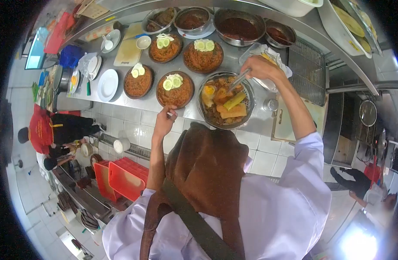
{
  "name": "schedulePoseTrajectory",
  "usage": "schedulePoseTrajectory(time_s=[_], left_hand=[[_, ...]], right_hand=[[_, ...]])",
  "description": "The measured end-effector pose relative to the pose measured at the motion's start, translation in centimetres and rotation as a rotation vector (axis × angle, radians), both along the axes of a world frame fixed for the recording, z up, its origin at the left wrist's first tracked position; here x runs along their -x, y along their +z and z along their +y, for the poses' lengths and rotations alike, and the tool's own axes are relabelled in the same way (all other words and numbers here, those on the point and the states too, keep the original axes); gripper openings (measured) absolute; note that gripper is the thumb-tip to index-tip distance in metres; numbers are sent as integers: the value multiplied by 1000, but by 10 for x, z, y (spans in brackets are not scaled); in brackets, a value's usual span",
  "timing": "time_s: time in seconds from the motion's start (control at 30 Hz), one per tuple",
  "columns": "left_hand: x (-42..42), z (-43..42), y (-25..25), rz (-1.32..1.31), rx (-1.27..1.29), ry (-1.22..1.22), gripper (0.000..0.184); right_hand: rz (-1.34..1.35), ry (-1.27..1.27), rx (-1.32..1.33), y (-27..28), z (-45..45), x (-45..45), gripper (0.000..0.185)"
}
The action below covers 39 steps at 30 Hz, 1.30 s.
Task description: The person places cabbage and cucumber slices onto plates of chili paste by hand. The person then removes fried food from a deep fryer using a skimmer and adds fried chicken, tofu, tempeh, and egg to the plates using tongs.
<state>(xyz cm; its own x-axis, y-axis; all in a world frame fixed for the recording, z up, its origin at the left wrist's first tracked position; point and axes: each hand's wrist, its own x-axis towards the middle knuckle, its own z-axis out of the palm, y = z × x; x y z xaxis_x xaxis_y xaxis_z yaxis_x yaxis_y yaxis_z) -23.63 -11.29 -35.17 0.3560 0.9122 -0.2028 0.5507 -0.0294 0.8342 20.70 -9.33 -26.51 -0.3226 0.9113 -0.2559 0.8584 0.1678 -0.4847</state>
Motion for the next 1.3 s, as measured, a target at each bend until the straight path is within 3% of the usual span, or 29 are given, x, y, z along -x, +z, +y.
schedulePoseTrajectory(time_s=[0.27,0.33,0.47,0.7,0.8,0.83,0.87,0.9,1.0,1.07,1.1,1.17,1.3], left_hand=[[21,4,1,-41,26,176,30],[32,5,-4,-56,23,212,32],[47,6,-9,-87,-5,264,33],[62,20,-13,-182,-91,362,33],[74,28,-33,-324,-139,386,29],[85,29,-39,-254,-40,424,29],[97,34,-46,-189,26,485,29],[110,34,-59,-244,-102,516,30],[137,16,-21,-328,-24,623,29],[161,6,-24,-354,0,690,29],[172,1,-29,-349,-26,713,29],[191,-15,-41,-431,-24,793,32],[230,-58,-63,-410,80,994,32]], right_hand=[[63,9,-38,72,4,9,29],[8,50,-154,83,9,13,29],[-99,121,-120,109,35,30,28],[-436,597,-224,159,100,129,7],[-658,752,-312,149,115,211,7],[-584,858,-379,146,114,237,9],[-679,888,-415,125,120,265,12],[-812,918,-452,109,122,290,14],[-743,1100,-333,82,126,340,13],[-725,1092,-324,27,140,364,13],[-807,1202,-247,34,139,380,15],[-770,1150,-134,41,133,404,18],[-1011,1322,-102,-48,133,450,19]])
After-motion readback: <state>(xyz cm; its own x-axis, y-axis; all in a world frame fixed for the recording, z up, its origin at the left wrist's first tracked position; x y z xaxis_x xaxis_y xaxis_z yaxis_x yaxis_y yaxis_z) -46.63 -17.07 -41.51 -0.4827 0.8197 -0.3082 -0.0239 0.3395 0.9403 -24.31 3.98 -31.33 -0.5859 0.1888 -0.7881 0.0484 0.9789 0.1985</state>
